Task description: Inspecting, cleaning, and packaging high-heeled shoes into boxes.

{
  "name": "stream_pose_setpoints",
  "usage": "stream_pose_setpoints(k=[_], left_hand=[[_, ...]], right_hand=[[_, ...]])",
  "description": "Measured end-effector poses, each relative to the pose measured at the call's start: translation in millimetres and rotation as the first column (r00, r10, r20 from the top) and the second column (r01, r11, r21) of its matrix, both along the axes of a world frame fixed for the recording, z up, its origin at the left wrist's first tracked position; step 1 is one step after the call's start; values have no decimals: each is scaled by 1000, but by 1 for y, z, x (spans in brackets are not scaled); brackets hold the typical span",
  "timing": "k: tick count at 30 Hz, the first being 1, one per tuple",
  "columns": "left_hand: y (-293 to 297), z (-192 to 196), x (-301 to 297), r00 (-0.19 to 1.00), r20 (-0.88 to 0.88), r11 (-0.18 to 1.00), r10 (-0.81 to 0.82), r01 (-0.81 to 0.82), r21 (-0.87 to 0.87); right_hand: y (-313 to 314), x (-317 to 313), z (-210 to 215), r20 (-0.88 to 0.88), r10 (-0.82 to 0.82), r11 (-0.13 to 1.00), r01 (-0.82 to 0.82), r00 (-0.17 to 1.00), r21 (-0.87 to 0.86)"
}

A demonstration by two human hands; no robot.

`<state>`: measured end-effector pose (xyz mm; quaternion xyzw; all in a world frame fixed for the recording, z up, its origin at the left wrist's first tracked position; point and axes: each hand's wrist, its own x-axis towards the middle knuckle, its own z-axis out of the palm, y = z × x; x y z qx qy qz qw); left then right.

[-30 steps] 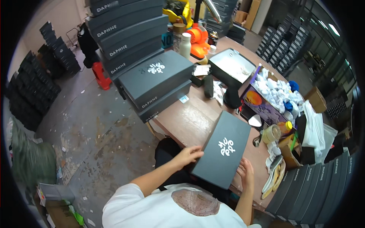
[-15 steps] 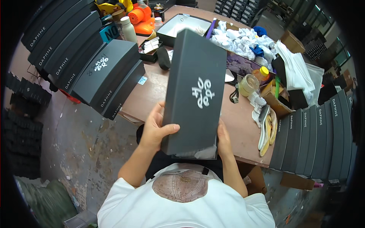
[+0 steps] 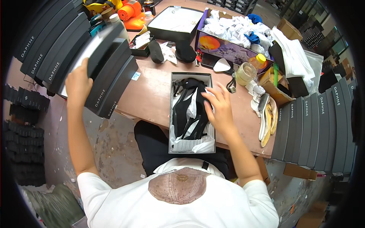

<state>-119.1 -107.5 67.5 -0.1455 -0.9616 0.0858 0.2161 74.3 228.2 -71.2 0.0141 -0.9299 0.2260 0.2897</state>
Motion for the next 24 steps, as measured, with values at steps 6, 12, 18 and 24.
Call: stream_pose_setpoints(k=[6, 12, 18, 24], left_hand=[[18, -62, 7, 954, -249, 973, -168, 201, 113], [108, -150, 146, 688, 225, 567, -690, 320, 759], [109, -217, 165, 679, 149, 1, -719, -214, 977], [92, -196, 123, 755, 209, -92, -622, -335, 938]], right_hand=[[15, -99, -34, 331, 283, 739, -425, 900, 524], [7, -131, -25, 568, 240, 420, -611, 787, 670], [9, -116, 12, 198, 546, 402, -462, 814, 791], [10, -132, 65, -185, 516, 625, -219, 837, 749]])
